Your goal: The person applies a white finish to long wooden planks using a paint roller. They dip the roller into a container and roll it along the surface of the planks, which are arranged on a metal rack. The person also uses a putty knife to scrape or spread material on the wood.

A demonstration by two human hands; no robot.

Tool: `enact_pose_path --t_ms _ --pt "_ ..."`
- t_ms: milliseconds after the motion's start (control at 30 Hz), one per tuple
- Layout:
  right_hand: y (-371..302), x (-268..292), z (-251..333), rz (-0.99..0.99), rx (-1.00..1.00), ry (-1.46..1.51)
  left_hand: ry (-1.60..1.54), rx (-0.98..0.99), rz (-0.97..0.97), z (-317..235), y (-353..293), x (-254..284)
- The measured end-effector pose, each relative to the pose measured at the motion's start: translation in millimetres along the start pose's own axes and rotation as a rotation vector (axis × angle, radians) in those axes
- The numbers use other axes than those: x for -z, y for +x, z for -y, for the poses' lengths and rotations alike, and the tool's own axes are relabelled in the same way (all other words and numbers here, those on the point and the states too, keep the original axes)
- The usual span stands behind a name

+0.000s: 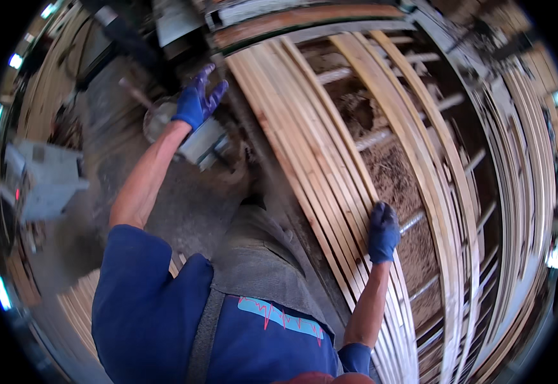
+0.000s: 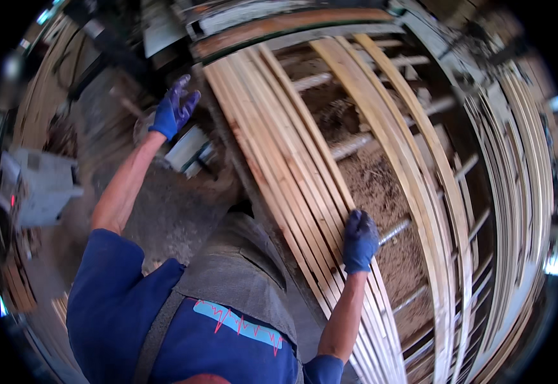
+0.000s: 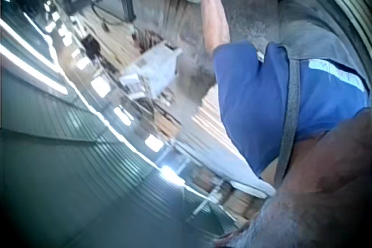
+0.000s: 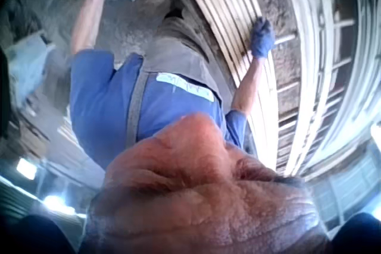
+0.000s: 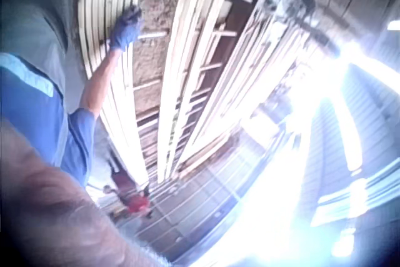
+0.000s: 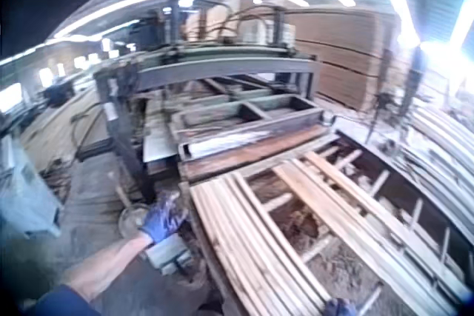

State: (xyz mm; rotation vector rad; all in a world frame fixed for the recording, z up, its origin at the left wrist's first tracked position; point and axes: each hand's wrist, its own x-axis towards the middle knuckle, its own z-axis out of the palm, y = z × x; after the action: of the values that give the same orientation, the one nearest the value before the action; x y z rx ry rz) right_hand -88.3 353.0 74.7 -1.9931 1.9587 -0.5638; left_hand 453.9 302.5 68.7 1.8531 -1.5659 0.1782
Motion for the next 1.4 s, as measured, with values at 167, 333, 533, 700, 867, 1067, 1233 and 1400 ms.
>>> enact_pose_path --t_ms 167,333,533,700,867,1067,1233,1400 --pt "3.9 14.6 0.9 0.232 -0.062 0.089 -0.154 0.445 0.289 126.6 -211.1 23.1" --pt "-0.5 28.8 64.8 -0.083 0.148 0.220 0.065 0.283 1.145 198.9 -483.1 63.0" --pt "-57.3 -112.8 275.8 0.645 0.293 0.552 -0.611 2.059 0.828 100.4 -565.2 123.4" --pt "-39.8 -400.7 273.8 0.545 0.725 0.077 -0.854 2.249 0.281 112.1 -597.3 181.0" --pt "-41.9 -533.3 287.4 0.711 0.460 0.217 -0.769 2.385 0.184 109.5 -715.3 267.6" --pt "-32.2 -449.0 338.4 0.706 0.432 0.112 -0.691 2.419 0.185 89.2 -707.4 243.7" --pt "-30.3 -254.7 375.3 0.615 0.533 0.303 -1.001 2.162 0.271 139.9 -680.1 179.0" --pt "-30.0 -75.0 282.3 0.486 0.482 0.417 -1.034 1.892 0.445 166.0 -597.5 93.3"
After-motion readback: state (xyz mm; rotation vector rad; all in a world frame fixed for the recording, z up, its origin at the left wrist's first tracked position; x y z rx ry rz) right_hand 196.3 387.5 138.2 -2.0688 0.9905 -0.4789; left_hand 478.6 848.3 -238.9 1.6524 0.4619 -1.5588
